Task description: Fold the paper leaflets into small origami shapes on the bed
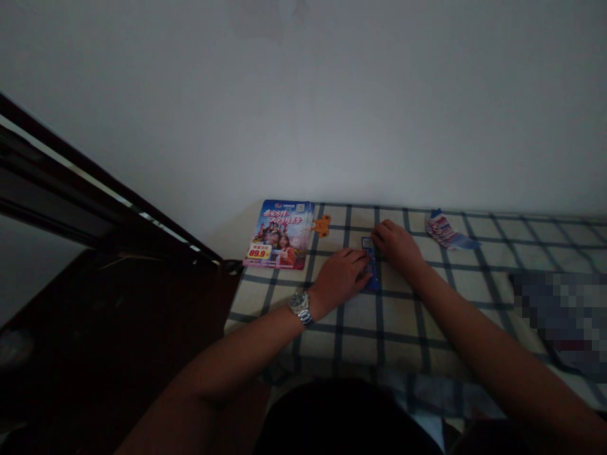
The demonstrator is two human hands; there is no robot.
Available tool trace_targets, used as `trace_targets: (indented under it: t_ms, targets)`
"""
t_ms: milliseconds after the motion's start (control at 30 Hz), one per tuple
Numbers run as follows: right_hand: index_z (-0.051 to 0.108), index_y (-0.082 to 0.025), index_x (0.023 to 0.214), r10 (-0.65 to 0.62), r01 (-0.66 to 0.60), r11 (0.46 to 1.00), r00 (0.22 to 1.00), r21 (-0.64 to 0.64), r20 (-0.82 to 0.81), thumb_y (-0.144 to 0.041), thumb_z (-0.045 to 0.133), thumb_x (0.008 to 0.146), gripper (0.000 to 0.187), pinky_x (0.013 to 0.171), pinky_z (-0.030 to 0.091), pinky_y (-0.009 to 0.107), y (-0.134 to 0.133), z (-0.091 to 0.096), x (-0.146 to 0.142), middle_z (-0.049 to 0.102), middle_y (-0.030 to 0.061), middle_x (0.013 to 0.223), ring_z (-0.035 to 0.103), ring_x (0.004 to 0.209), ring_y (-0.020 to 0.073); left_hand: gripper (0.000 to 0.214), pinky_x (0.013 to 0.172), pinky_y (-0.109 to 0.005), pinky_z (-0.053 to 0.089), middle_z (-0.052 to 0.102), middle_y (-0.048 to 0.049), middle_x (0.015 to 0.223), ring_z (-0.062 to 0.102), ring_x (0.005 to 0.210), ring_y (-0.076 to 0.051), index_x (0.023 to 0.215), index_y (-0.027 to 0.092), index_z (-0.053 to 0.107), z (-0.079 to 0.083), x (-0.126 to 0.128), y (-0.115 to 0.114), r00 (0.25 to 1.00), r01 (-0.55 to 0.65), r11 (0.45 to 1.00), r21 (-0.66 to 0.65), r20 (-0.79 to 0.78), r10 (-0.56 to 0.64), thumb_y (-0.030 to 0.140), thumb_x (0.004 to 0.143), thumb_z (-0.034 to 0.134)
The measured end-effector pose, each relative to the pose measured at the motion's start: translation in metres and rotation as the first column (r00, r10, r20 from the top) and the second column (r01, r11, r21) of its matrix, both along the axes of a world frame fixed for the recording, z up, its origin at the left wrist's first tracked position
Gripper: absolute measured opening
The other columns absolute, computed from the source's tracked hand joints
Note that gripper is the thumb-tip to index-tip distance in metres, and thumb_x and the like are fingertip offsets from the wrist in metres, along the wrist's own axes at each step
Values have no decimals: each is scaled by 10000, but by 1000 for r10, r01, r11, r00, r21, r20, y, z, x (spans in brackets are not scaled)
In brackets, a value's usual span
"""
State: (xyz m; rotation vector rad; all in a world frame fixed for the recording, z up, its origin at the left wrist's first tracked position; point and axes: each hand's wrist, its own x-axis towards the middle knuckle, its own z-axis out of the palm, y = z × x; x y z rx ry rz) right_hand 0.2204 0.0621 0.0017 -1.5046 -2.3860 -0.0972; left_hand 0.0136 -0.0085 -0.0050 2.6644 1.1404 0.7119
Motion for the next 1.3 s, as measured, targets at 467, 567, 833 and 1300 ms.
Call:
trace_targets:
  t_ms: [467, 567, 833, 1300]
  targets:
    - [709, -212, 991, 92, -115, 992, 947, -57, -308, -233, 605, 975, 107, 835, 539, 378, -25, -3, 17, 708, 95, 1029, 679, 950, 261, 346, 1055, -422, 520, 678, -86, 1333, 599, 1173, -256, 1319, 161, 660, 2, 0, 1, 1000, 5, 1000, -3, -1, -5, 327, 1019, 619]
    - [717, -214, 983, 137, -162, 986, 938, -50, -319, -232, 624, 970, 95, 882, 551, 389, -28, -4, 18, 711, 97, 1064, 684, 992, 262, 328, 1048, -424, 525, 680, -87, 1327, 602, 1158, -253, 1310, 161, 667, 2, 0, 1, 1000, 5, 1000, 3, -5, -5, 323, 1037, 583]
    - [752, -226, 945, 126, -156, 987, 917, -49, -380, -246, 681, 942, 74, 898, 573, 429, -26, -14, 21, 727, 86, 1061, 700, 998, 269, 338, 1069, -426, 515, 675, -91, 1341, 602, 1173, -251, 1328, 148, 657, 1, 0, 1, 1000, 6, 1000, 10, -2, -6, 311, 1056, 539]
    - [794, -240, 1115, 158, -183, 983, 915, -31, -370, -340, 697, 950, 216, 1062, 557, 508, -41, -26, 32, 729, 109, 1283, 678, 1202, 302, 347, 1069, -430, 515, 664, -100, 1357, 604, 1165, -240, 1338, 153, 657, 1, 1, 0, 1000, 0, 1000, 19, -17, 1, 298, 1073, 486]
